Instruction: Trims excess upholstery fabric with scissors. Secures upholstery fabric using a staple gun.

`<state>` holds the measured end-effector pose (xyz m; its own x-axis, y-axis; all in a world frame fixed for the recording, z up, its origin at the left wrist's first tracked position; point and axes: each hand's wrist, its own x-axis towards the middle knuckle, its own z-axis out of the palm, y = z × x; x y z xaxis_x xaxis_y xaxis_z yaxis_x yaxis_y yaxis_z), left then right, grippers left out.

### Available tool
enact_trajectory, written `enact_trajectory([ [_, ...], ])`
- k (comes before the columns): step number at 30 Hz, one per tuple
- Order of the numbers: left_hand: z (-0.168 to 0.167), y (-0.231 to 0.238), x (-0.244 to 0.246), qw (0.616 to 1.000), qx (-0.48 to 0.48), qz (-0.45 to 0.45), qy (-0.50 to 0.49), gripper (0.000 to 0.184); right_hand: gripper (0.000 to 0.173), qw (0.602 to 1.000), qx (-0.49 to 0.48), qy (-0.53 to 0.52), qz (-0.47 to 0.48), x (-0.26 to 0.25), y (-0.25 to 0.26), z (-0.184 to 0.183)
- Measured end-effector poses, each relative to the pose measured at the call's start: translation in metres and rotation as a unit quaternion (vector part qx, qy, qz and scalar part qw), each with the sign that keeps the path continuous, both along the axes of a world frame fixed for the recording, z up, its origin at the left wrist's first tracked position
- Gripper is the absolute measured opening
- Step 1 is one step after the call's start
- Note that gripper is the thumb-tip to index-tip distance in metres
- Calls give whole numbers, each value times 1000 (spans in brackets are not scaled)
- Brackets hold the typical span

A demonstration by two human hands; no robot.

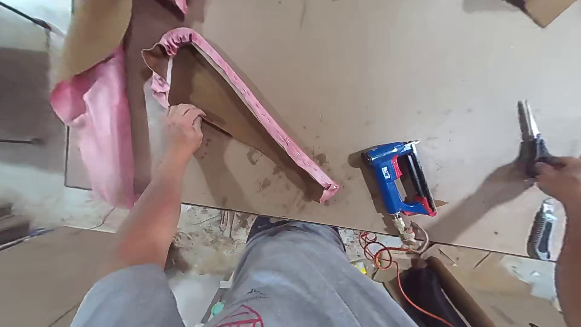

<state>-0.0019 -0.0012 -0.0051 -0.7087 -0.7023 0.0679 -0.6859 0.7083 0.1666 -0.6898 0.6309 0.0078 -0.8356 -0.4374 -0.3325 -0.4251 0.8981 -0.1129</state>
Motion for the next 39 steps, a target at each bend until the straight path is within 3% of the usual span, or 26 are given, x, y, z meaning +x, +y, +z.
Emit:
enact_trajectory([
  [3,7,20,6,997,15,37,67,33,42,990,-94,-87,-58,61,-60,34],
  [5,8,42,21,995,9,47,84,34,38,954,-222,-202,-25,134,-102,62],
  [7,4,67,30,995,16,72,70,34,35,908,-266,-322,33,220,-142,84],
  [10,-10,102,19,987,21,140,72,31,39,856,-156,-481,110,333,-200,102],
  [12,-7,118,-4,984,32,150,88,32,41,817,-70,-546,169,373,-233,91],
  [16,-23,145,-43,984,-15,92,154,24,45,757,-6,-625,190,397,-283,57],
  [19,-30,155,-47,973,-55,123,187,20,52,731,-14,-665,153,407,-308,43],
  [26,-36,160,-46,960,-63,166,218,17,46,727,-22,-677,112,417,-352,26],
  [35,-36,167,-47,956,-68,206,198,19,34,768,-7,-624,149,418,-366,24],
  [39,-37,169,-47,953,-81,211,204,18,34,756,-8,-635,159,414,-370,23],
])
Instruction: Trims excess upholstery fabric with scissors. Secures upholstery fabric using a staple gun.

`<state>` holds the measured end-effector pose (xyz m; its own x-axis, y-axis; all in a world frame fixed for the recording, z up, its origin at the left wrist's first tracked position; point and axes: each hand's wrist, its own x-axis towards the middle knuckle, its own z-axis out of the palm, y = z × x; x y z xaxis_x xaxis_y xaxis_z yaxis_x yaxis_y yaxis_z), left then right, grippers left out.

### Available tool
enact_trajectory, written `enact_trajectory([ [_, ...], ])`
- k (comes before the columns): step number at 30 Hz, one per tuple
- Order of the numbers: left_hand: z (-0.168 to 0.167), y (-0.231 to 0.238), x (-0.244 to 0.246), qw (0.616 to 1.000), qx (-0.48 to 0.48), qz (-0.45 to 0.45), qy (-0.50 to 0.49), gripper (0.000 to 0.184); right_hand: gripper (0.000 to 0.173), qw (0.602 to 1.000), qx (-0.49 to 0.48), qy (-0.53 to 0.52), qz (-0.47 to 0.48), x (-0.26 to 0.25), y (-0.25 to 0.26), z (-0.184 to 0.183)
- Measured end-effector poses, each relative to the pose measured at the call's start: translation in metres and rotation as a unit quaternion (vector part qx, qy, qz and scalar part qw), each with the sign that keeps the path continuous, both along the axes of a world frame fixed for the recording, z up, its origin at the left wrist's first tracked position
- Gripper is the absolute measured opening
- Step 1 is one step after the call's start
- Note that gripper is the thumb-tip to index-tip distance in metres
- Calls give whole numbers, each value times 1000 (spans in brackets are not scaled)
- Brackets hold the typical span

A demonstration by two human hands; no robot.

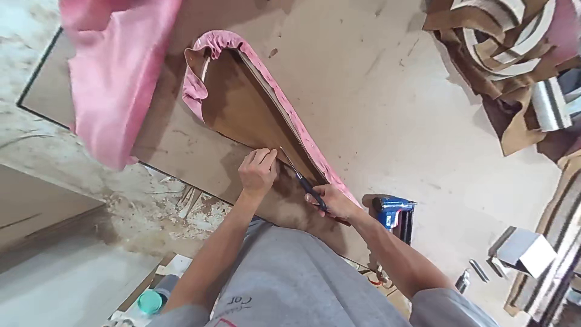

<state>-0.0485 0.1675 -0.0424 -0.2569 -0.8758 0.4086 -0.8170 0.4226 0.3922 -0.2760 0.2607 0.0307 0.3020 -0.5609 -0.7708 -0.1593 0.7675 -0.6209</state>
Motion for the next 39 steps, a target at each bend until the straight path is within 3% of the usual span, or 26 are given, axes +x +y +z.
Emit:
enact_trajectory([
  [16,1,6,8,998,39,2,47,19,36,996,18,44,69,25,-80,19],
  [31,0,10,22,996,67,11,65,17,32,995,-8,50,84,56,-132,13],
  [36,1,11,23,995,61,4,73,20,43,993,-23,49,106,74,-157,17],
  [39,2,12,26,995,61,-5,84,19,37,991,-32,70,112,79,-170,13],
])
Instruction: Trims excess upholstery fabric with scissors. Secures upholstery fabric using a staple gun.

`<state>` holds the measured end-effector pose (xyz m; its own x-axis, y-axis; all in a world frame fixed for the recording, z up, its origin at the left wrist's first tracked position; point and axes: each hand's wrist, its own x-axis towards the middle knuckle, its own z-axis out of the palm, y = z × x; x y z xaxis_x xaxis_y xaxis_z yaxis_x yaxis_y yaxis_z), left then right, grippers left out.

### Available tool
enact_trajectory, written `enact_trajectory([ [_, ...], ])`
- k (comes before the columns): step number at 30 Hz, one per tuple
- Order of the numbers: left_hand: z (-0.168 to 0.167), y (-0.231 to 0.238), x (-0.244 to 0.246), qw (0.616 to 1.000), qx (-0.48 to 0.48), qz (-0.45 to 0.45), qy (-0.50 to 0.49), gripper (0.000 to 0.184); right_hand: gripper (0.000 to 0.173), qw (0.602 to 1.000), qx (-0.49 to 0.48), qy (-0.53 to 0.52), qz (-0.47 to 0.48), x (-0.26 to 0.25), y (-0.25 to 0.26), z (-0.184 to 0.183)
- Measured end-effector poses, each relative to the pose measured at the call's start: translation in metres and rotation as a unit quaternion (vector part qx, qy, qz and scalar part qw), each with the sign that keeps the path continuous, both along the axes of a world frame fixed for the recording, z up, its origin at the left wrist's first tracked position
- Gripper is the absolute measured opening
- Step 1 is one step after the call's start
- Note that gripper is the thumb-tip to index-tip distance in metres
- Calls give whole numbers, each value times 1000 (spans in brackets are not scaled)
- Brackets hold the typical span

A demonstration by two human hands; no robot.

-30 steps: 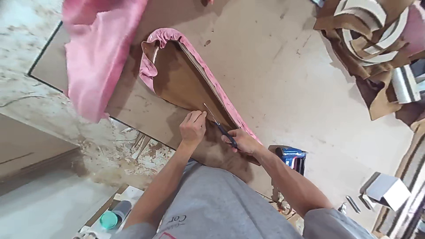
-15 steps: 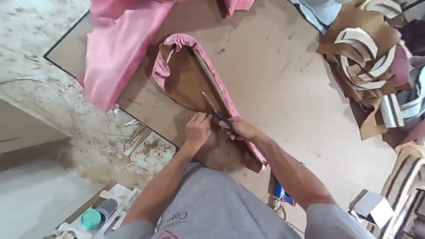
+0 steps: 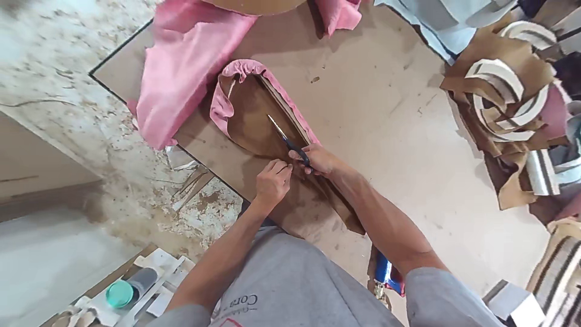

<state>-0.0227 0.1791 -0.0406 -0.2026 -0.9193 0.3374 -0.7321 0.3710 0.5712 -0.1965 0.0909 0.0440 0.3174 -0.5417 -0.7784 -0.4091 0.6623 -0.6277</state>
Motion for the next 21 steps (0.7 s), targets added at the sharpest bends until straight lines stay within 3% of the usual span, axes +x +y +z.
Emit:
enact_trajectory([
  [10,3,6,12,998,32,-55,19,19,42,997,-40,29,63,30,-37,5],
  [13,46,-3,30,992,114,-59,9,27,36,997,-31,33,66,26,-41,-3],
  [15,87,-40,61,995,91,42,-15,35,34,997,-30,27,65,23,-39,-10],
  [17,108,-100,93,975,133,161,-80,51,33,998,-22,22,55,23,-31,-11],
  [19,93,-159,107,951,171,216,-143,65,35,998,-18,27,52,22,-30,-10],
  [21,71,-186,102,947,161,201,-193,60,34,998,-12,32,45,23,-28,-2],
])
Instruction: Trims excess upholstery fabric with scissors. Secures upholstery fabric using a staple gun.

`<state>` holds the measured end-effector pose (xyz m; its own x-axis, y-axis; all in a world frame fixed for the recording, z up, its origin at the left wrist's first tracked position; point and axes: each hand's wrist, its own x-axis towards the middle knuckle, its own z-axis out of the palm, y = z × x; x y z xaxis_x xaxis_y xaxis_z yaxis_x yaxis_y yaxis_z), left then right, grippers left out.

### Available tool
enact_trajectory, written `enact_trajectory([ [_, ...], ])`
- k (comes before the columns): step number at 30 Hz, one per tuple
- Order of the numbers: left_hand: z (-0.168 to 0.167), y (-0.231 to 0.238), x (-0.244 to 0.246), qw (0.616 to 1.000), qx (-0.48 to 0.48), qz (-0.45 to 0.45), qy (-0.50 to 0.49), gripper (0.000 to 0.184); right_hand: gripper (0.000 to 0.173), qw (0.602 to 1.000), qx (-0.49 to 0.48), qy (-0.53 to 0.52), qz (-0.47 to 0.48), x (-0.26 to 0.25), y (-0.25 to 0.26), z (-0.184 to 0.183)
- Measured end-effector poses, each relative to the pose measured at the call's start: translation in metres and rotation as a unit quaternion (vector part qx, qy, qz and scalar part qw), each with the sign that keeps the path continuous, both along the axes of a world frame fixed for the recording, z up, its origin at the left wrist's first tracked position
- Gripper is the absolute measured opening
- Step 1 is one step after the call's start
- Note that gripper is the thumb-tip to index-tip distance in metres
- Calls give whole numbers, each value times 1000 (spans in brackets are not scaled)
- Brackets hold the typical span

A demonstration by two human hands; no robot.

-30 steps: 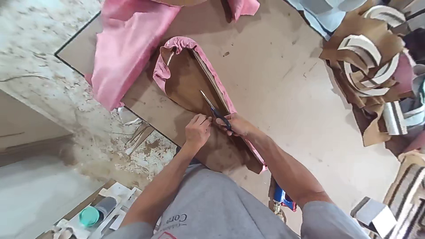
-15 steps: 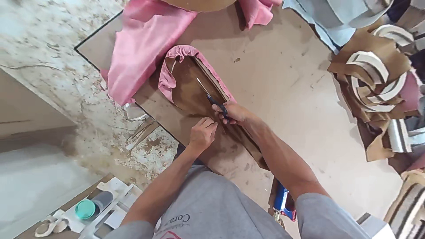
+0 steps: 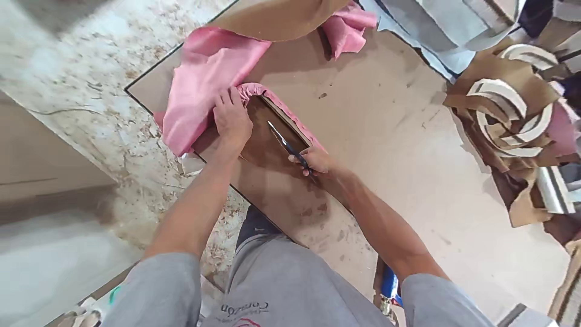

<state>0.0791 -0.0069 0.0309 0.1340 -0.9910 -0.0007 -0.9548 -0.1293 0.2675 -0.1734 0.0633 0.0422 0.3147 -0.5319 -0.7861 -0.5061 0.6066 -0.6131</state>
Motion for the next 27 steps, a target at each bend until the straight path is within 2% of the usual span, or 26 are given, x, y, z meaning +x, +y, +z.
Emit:
enact_trajectory([
  [4,-16,-1,-27,995,-26,-92,29,53,34,999,8,0,-42,-15,9,10],
  [7,-22,2,-44,990,-64,-108,72,43,35,998,13,-9,-68,-34,17,9],
  [9,-22,-3,-49,987,-71,-120,81,44,37,996,19,-9,-83,-40,22,12],
  [11,-16,-14,-51,988,-43,-133,72,50,37,996,19,-14,-87,-40,20,11],
  [14,-6,-33,-54,989,19,-143,41,38,38,996,18,-6,-92,-35,17,4],
  [18,-17,-43,-54,990,-29,-121,61,42,39,996,15,11,-88,-31,12,0],
  [22,-17,-52,-53,993,-13,-72,89,43,35,994,-11,3,-108,-29,14,-2],
  [27,-22,-53,-49,990,-8,-63,127,42,36,994,-48,56,-79,-28,14,0],
])
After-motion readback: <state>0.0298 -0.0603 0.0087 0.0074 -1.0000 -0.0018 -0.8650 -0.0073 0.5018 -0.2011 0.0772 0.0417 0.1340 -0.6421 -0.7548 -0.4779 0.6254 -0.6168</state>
